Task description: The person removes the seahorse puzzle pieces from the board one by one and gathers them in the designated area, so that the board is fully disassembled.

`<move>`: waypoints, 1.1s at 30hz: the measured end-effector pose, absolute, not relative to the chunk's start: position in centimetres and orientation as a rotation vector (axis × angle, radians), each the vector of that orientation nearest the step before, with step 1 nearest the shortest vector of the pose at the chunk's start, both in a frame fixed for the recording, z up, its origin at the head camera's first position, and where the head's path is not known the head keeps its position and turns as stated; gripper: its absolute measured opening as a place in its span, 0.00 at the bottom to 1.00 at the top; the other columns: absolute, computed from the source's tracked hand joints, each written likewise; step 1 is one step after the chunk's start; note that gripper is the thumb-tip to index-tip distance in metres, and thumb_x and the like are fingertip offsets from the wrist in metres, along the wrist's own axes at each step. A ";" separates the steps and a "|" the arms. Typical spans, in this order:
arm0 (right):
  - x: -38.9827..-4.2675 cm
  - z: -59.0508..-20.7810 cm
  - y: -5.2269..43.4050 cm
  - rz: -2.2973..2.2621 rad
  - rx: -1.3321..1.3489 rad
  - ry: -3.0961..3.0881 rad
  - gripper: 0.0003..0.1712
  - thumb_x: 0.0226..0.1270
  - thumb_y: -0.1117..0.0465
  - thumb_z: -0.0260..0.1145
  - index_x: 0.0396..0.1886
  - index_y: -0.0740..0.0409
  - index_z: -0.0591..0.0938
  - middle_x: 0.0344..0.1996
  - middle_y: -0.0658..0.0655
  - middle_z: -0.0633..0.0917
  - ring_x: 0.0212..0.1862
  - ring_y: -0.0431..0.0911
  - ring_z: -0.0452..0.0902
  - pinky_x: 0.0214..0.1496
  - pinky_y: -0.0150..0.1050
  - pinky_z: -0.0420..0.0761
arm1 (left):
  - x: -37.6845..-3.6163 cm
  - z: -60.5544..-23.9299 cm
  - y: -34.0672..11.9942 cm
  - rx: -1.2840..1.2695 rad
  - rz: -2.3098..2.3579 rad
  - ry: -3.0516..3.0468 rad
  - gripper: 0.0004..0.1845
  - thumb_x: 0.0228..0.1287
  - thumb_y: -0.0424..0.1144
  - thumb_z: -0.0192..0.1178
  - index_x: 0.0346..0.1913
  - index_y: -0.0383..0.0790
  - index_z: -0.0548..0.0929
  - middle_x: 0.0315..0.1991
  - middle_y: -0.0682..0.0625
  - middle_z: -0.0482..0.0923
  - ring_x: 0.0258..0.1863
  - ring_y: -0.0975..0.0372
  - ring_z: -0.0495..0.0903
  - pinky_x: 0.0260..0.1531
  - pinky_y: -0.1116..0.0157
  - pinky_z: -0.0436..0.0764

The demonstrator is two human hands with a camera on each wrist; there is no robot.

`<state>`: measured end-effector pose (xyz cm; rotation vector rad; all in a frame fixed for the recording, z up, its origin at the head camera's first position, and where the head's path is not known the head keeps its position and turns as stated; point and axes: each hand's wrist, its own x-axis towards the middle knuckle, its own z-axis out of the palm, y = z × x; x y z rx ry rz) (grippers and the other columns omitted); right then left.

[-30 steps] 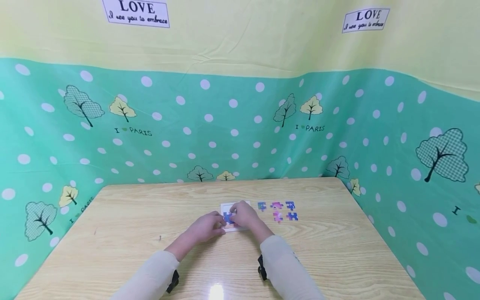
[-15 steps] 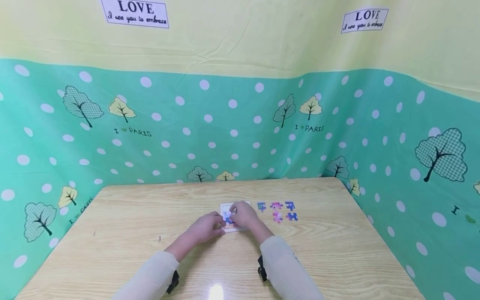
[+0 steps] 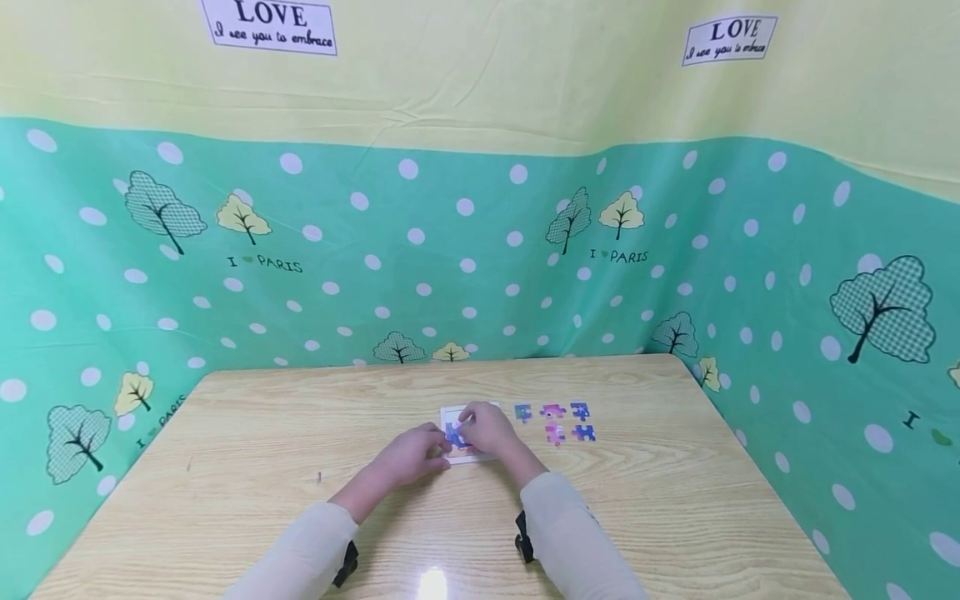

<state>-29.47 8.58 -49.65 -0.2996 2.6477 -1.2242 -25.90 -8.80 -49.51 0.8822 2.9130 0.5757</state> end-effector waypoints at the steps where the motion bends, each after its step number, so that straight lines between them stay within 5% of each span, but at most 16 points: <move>1: -29.5 -49.7 8.6 -1.227 -0.296 2.648 0.10 0.61 0.68 0.60 0.42 0.63 0.79 0.23 0.53 0.74 0.17 0.39 0.69 0.19 0.29 0.75 | -25.9 -49.5 -8.8 0.884 0.576 2.914 0.10 0.56 0.43 0.66 0.38 0.42 0.84 0.36 0.52 0.77 0.32 0.64 0.76 0.40 0.65 0.81; 33: -29.2 -49.1 8.9 -1.344 -0.237 2.593 0.04 0.64 0.66 0.61 0.37 0.59 0.80 0.25 0.55 0.76 0.20 0.44 0.72 0.18 0.29 0.74 | -25.9 -49.4 -8.6 0.865 0.593 2.909 0.10 0.55 0.42 0.66 0.37 0.41 0.84 0.36 0.51 0.77 0.31 0.64 0.75 0.40 0.64 0.81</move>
